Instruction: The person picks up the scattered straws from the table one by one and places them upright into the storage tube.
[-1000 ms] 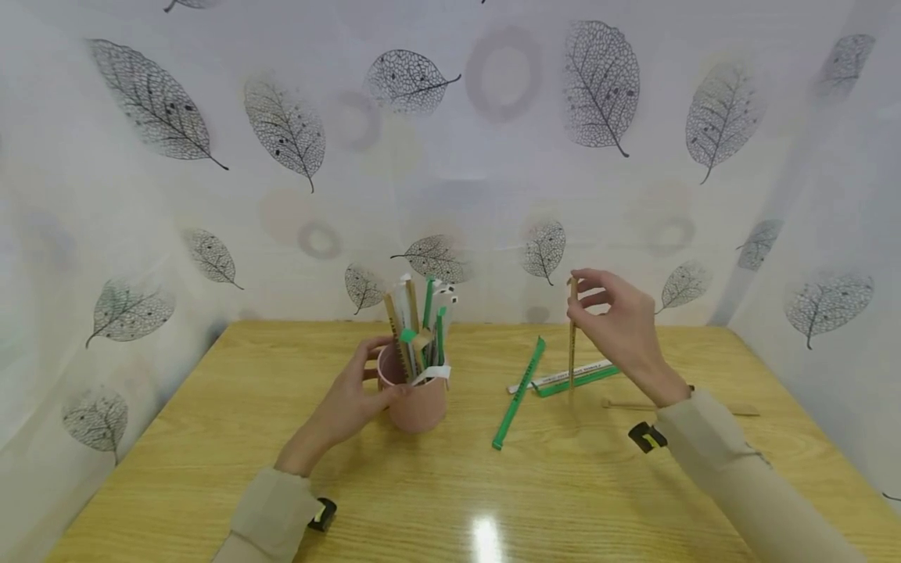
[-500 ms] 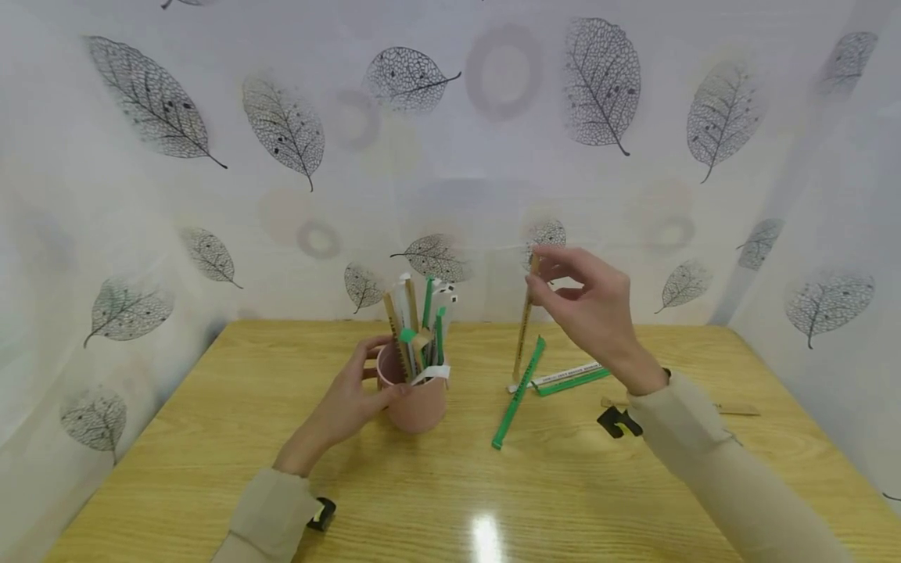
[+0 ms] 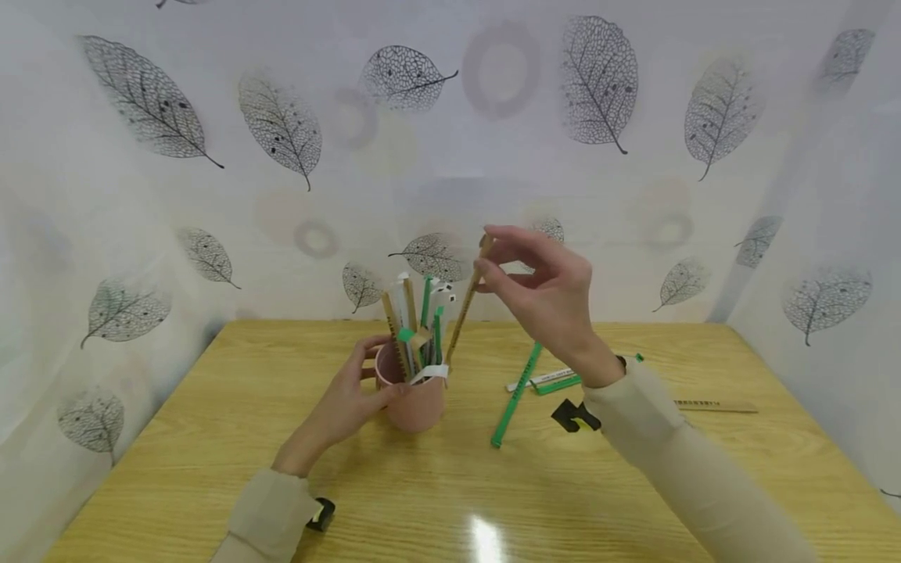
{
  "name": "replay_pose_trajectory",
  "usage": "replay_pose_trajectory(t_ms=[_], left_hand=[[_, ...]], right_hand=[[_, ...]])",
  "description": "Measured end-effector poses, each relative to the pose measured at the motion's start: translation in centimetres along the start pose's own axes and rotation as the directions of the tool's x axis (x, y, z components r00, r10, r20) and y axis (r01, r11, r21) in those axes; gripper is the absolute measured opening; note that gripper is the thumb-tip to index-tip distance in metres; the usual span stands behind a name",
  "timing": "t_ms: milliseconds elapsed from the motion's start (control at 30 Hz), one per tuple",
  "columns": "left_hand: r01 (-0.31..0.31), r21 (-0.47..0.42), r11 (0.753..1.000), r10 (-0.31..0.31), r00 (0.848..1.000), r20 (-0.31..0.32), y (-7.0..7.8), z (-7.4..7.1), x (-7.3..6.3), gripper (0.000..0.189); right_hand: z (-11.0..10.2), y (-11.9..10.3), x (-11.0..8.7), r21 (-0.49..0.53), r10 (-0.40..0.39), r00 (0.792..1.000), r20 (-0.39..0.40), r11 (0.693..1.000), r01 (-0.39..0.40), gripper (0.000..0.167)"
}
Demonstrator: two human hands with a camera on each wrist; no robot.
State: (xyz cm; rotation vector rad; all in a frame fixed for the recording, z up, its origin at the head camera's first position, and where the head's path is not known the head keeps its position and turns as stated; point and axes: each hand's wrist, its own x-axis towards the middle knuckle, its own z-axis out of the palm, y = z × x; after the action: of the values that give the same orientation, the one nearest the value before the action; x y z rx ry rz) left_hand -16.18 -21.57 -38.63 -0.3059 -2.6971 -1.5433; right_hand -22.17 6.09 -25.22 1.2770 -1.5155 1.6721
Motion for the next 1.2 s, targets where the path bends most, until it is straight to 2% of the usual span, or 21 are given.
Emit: replay_pose_trajectory(t_ms=[167,400,733,900,1067,1200], left_hand=[[-0.007,-0.004,1.0,0.007,1.0,-0.001,-0.1,0.1,0.0,0.073],[0.007,-0.021,1.0,-0.007,1.0,-0.003,-0.3,0.2,0.0,0.074],[-0.012,-0.009,1.0,0.012,1.0,-0.003,-0.1,0.0,0.0,0.072],[-0.024,-0.011,1.0,0.024,1.0,-0.009,0.0,0.0,0.1,0.07],[-0.044,-0.015,0.999,0.044,0.999,-0.007,-0.1,0.1,0.0,0.07],[-0.029,-0.011,1.0,0.029,1.0,-0.009,-0.2,0.1,0.1,0.071]], right_hand=[[1.2,0.0,0.1,0.024,-0.032,0.999,0.027,0.999,0.031,0.037],[2.2,1.4,-0.9,-0.062,-0.028,0.996,0.083,0.998,0.033,0.034],[2.6,3.4,-3.0,-0.199,0.083,0.986,0.144,0.979,-0.054,0.032],[2.7,4.4,-4.2,-0.26,0.114,0.978,0.173,0.963,-0.067,0.031],[2.9,5.1,-5.5,-0.293,0.145,0.97,0.195,0.953,-0.083,0.03],[3.0,5.6,-6.3,-0.292,0.17,0.966,0.197,0.951,-0.107,0.031]])
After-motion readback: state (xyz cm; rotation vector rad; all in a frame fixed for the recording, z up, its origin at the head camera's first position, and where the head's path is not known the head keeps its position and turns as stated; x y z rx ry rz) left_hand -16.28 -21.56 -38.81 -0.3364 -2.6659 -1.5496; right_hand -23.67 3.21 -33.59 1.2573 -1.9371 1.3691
